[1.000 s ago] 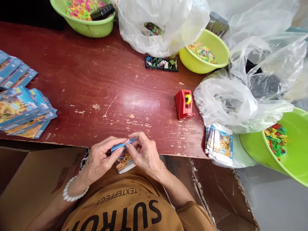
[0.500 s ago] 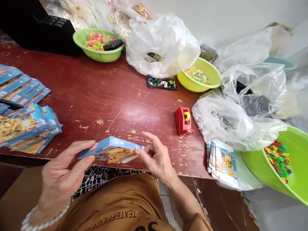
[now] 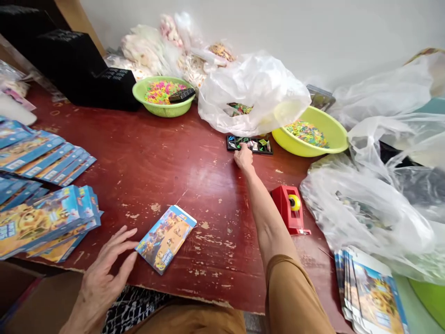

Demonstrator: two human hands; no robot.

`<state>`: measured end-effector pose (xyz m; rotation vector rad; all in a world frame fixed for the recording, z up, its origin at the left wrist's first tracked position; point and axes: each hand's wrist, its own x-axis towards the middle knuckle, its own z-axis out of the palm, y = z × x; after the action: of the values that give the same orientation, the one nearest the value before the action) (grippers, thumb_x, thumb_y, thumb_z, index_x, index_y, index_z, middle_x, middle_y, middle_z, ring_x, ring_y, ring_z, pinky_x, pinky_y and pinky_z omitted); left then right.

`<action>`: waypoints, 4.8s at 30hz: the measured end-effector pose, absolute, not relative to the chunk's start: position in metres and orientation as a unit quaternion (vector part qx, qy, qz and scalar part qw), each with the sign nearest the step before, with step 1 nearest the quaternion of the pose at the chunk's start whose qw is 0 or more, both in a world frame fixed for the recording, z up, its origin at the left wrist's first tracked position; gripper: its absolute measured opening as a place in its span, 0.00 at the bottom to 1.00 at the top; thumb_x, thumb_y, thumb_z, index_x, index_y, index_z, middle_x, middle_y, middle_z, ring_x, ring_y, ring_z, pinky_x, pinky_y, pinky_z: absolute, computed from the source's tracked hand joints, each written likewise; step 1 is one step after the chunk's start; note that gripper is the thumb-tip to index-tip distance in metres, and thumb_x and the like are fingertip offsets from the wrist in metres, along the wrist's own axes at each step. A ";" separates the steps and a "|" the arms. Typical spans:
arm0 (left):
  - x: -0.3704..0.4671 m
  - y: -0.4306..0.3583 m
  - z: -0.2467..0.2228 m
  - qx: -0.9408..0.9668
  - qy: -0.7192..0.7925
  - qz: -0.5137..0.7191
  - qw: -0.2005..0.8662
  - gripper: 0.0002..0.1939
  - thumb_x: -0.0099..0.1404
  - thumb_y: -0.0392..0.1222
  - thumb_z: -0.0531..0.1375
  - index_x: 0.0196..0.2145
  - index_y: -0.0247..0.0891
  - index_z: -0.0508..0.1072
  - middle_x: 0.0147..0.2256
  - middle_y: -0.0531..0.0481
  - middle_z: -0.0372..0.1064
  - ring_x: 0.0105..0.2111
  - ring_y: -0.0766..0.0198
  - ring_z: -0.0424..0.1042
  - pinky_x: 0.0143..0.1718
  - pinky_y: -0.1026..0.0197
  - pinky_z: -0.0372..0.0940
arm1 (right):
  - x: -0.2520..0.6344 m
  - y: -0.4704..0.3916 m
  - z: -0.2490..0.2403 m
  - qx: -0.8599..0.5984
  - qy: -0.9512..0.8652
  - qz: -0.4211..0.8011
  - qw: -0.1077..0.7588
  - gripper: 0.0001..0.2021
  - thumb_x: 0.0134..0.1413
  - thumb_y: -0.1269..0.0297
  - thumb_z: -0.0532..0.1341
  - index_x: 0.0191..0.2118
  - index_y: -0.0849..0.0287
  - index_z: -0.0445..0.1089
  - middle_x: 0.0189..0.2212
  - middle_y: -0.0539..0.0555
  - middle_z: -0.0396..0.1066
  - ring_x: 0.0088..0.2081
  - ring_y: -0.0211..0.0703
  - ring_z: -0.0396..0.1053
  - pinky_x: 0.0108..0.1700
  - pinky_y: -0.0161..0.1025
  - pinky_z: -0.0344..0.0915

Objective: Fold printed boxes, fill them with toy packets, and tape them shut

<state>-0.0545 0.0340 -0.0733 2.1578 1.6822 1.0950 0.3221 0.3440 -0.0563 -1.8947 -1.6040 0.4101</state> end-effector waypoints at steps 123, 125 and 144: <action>-0.023 0.058 -0.061 0.708 0.573 0.357 0.206 0.46 0.51 0.50 0.71 0.63 0.41 0.59 0.58 0.39 0.67 0.56 0.43 0.72 0.57 0.43 0.71 | 0.263 0.154 0.012 -0.332 -0.911 0.201 0.142 0.47 0.48 0.54 0.73 0.71 0.57 0.54 0.57 0.65 0.63 0.57 0.65 0.64 0.59 0.64 0.69; -0.021 0.059 -0.060 0.714 0.571 0.356 0.193 0.48 0.52 0.50 0.72 0.65 0.41 0.56 0.60 0.37 0.65 0.58 0.42 0.71 0.58 0.41 0.70 | 0.261 0.151 0.010 -0.334 -0.909 0.207 0.139 0.46 0.48 0.55 0.73 0.71 0.57 0.54 0.56 0.65 0.63 0.57 0.64 0.64 0.59 0.63 0.69; -0.021 0.072 -0.068 0.803 0.560 0.179 0.097 0.59 0.43 0.47 0.78 0.69 0.37 0.57 0.66 0.27 0.59 0.66 0.29 0.58 0.65 0.29 0.55 | 0.271 0.127 -0.070 -0.351 -0.884 0.257 0.172 0.55 0.49 0.37 0.72 0.74 0.57 0.49 0.67 0.72 0.59 0.68 0.70 0.59 0.67 0.75 0.53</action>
<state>-0.0210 0.0725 -0.0678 2.3777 1.6582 0.5287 0.2710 0.1265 -0.0702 -0.9952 -2.5094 0.7282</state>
